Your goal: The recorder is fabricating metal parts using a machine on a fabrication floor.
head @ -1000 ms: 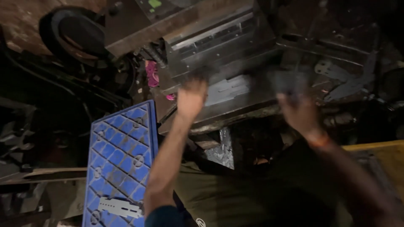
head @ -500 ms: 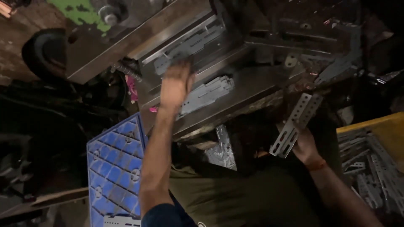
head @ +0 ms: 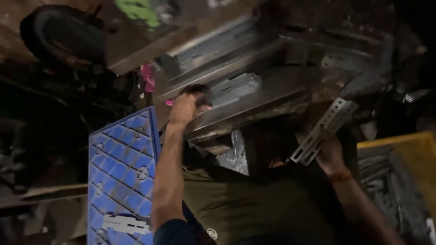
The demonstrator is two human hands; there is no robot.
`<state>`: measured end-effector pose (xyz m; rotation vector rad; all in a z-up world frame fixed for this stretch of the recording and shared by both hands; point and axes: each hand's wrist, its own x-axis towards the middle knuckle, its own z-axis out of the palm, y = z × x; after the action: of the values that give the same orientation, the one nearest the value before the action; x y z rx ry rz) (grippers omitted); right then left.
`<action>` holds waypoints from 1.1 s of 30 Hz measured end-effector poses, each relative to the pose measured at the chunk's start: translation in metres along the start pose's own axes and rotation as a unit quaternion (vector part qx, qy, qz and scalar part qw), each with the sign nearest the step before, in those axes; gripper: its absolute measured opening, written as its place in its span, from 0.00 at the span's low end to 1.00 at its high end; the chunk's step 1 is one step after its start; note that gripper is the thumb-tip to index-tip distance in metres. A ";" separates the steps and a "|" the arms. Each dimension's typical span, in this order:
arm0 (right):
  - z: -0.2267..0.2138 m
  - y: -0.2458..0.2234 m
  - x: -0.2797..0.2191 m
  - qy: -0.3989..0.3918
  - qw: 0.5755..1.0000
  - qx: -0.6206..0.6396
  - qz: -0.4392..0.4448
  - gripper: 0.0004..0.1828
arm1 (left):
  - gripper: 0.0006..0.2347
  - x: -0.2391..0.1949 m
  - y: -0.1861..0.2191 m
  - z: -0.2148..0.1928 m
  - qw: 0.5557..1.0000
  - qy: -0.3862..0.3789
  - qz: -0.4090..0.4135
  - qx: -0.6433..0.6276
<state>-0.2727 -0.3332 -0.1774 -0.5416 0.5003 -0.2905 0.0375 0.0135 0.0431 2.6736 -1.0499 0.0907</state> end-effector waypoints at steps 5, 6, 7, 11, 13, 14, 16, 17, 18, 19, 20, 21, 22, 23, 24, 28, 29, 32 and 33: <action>0.033 -0.027 0.014 0.045 0.901 -0.331 -0.278 0.08 | 0.16 0.005 -0.017 0.021 0.994 -0.010 -0.014 0.110; 0.065 -0.044 0.011 0.035 0.898 -0.335 -0.283 0.08 | 0.16 0.005 -0.010 0.020 0.994 0.000 -0.019 0.108; 0.093 -0.055 0.000 0.015 0.819 -0.427 -0.383 0.09 | 0.17 -0.001 -0.001 0.019 0.994 0.036 0.014 0.106; 0.198 -0.091 -0.011 -0.049 0.551 -0.625 -0.551 0.15 | 0.21 -0.010 0.028 0.019 0.993 0.067 0.064 0.072; 0.246 -0.097 0.001 -0.124 0.510 -0.653 -0.546 0.16 | 0.20 -0.013 0.032 0.033 0.995 0.028 0.058 0.078; 0.270 -0.100 0.006 -0.191 0.464 -0.674 -0.542 0.17 | 0.20 -0.014 0.035 0.040 0.995 -0.009 0.059 0.083; 0.293 -0.087 0.042 -0.215 0.431 -0.726 -0.491 0.19 | 0.19 -0.017 0.037 0.045 0.993 0.032 0.082 0.073; 0.306 -0.082 0.060 -0.232 0.392 -0.775 -0.439 0.21 | 0.18 -0.016 0.038 0.045 0.989 0.073 0.112 0.062; 0.325 -0.078 0.071 -0.233 0.396 -0.770 -0.443 0.21 | 0.18 -0.016 0.040 0.042 0.989 0.072 0.112 0.069; 0.343 -0.075 0.082 -0.270 0.359 -0.753 -0.481 0.19 | 0.19 -0.016 0.042 0.039 0.989 0.070 0.112 0.059; 0.360 -0.073 0.092 -0.305 0.320 -0.733 -0.518 0.18 | 0.19 -0.016 0.045 0.036 0.990 0.069 0.113 0.049; 0.369 -0.068 0.111 -0.303 0.325 -0.729 -0.521 0.18 | 0.19 -0.018 0.044 0.033 0.990 0.066 0.114 0.055; 0.378 -0.063 0.129 -0.294 0.268 -0.741 -0.541 0.19 | 0.19 -0.019 0.044 0.031 0.991 0.053 0.108 0.051; 0.385 -0.061 0.148 -0.279 0.210 -0.753 -0.558 0.20 | 0.18 -0.018 0.045 0.031 0.993 0.039 0.105 0.045; 0.398 -0.064 0.133 -0.274 0.215 -0.752 -0.559 0.20 | 0.18 -0.018 0.044 0.029 0.992 0.036 0.109 0.050; 0.356 -0.058 0.118 -0.329 0.313 -0.730 -0.512 0.19 | 0.19 -0.024 0.030 0.042 0.994 -0.002 0.080 0.078; 0.325 -0.051 0.127 -0.356 0.307 -0.556 -0.685 0.21 | 0.18 -0.026 0.023 0.051 0.993 0.013 0.075 0.088; 0.299 -0.071 0.041 -0.293 0.472 -0.682 -0.475 0.25 | 0.18 -0.022 0.036 0.019 0.962 0.170 0.133 0.168; 0.275 -0.080 0.021 -0.293 0.470 -0.687 -0.471 0.25 | 0.18 -0.013 0.034 0.011 0.963 0.169 0.132 0.162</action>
<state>-0.1216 -0.2923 0.0636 -2.4783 -0.4960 -0.6964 0.0046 -0.0050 0.0380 2.6314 -1.3599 0.8054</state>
